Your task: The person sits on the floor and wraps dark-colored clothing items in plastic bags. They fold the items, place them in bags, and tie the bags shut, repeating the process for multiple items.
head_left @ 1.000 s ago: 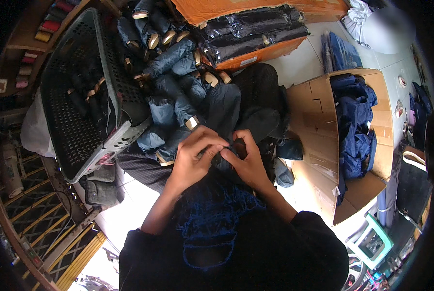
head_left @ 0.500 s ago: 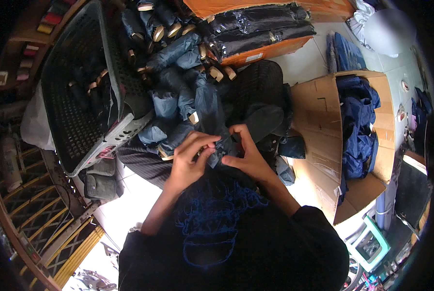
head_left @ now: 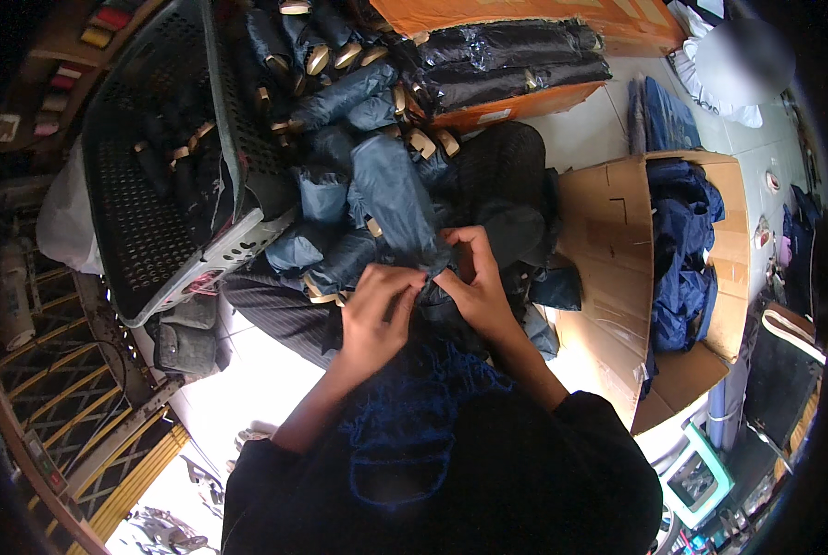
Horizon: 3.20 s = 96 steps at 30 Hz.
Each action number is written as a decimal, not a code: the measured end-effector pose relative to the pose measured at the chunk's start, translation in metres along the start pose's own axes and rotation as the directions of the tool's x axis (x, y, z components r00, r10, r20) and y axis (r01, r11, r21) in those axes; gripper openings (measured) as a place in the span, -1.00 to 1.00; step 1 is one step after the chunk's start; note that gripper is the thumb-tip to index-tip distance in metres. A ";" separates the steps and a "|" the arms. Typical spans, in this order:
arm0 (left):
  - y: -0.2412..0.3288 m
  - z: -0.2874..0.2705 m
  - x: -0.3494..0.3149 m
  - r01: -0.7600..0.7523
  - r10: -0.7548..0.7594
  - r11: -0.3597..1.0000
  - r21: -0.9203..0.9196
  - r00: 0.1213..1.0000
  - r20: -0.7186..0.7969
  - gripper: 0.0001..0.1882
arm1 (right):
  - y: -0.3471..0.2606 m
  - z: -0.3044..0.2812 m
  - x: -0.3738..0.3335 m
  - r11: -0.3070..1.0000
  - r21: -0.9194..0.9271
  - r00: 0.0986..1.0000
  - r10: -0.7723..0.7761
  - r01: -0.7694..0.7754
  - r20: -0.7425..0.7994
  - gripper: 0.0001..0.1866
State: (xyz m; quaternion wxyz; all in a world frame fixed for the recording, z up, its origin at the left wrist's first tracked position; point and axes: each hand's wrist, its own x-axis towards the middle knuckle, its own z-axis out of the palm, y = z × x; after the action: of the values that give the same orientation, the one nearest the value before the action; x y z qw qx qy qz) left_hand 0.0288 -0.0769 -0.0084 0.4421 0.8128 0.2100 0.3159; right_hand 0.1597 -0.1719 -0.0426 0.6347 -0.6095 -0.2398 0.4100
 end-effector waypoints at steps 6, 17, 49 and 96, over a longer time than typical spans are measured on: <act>-0.011 -0.019 0.020 0.391 -0.513 0.764 -0.513 0.851 -0.115 -0.75 | -0.018 0.006 -0.004 0.993 -0.084 0.994 -0.081 0.087 0.079 -0.57; -0.034 -0.018 0.001 0.357 -0.303 0.800 -0.482 0.934 0.188 -0.81 | -0.014 -0.003 -0.003 0.994 0.064 0.995 0.084 -0.087 0.060 -0.55; -0.038 -0.008 -0.005 0.373 -0.483 0.854 -0.363 0.827 -0.287 -0.93 | 0.005 -0.020 -0.003 0.612 0.660 0.895 0.373 -0.435 0.244 -0.48; -0.019 0.012 0.009 0.097 -0.041 0.984 0.152 0.941 -0.336 -0.72 | -0.028 -0.046 -0.003 0.912 0.162 0.767 0.209 -0.376 0.606 -0.16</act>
State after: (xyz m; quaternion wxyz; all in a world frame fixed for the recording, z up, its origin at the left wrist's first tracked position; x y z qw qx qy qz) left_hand 0.0422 -0.0681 -0.0265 0.3418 0.7744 0.3354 0.4135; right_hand 0.2014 -0.1990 -0.0218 0.5373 -0.3927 -0.2627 0.6986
